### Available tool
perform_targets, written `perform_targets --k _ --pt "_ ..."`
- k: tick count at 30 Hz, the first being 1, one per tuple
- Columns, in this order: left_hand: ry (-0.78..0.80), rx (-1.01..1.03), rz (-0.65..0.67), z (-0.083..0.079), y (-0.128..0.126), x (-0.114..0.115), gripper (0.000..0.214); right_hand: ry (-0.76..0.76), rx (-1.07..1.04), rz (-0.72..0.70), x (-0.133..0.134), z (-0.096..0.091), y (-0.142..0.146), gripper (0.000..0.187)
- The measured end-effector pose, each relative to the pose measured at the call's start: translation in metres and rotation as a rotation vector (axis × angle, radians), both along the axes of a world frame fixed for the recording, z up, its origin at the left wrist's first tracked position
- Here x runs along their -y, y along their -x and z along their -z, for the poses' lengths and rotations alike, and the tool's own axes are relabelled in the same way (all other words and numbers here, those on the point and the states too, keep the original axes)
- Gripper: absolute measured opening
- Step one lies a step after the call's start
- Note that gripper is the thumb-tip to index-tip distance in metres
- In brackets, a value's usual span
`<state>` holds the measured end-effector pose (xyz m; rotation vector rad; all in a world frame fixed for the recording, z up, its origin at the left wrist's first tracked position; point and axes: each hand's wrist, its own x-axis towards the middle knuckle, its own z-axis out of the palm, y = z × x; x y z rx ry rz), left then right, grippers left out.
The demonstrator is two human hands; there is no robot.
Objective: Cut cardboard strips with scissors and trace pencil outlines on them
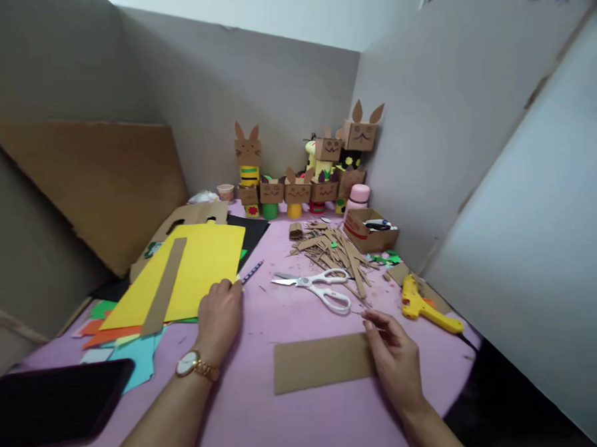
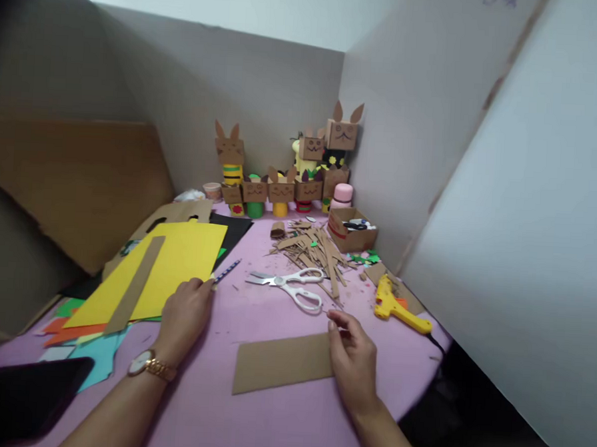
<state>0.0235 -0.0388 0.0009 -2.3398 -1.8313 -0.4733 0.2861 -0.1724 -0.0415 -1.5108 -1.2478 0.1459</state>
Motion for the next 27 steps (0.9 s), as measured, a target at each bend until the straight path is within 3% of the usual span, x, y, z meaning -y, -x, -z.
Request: perform_targets --k 6,15,22,27 --pt "-0.113 -0.095 0.033 0.008 0.006 -0.005 0.039 0.171 0.14 -0.099 0.004 -0.01 -0.036 0.019" --pt "-0.283 0.022 0.065 0.009 0.003 -0.003 0.044 0.352 0.242 -0.296 0.012 -0.011 -0.065 0.024" --pt "-0.284 0.279 0.158 0.008 0.002 -0.001 0.042 0.398 0.013 -0.342 0.019 -0.017 -0.066 0.028" --pt "-0.198 0.629 0.168 0.004 -0.007 0.009 0.045 0.403 -0.301 -0.468 0.017 -0.025 -0.06 0.031"
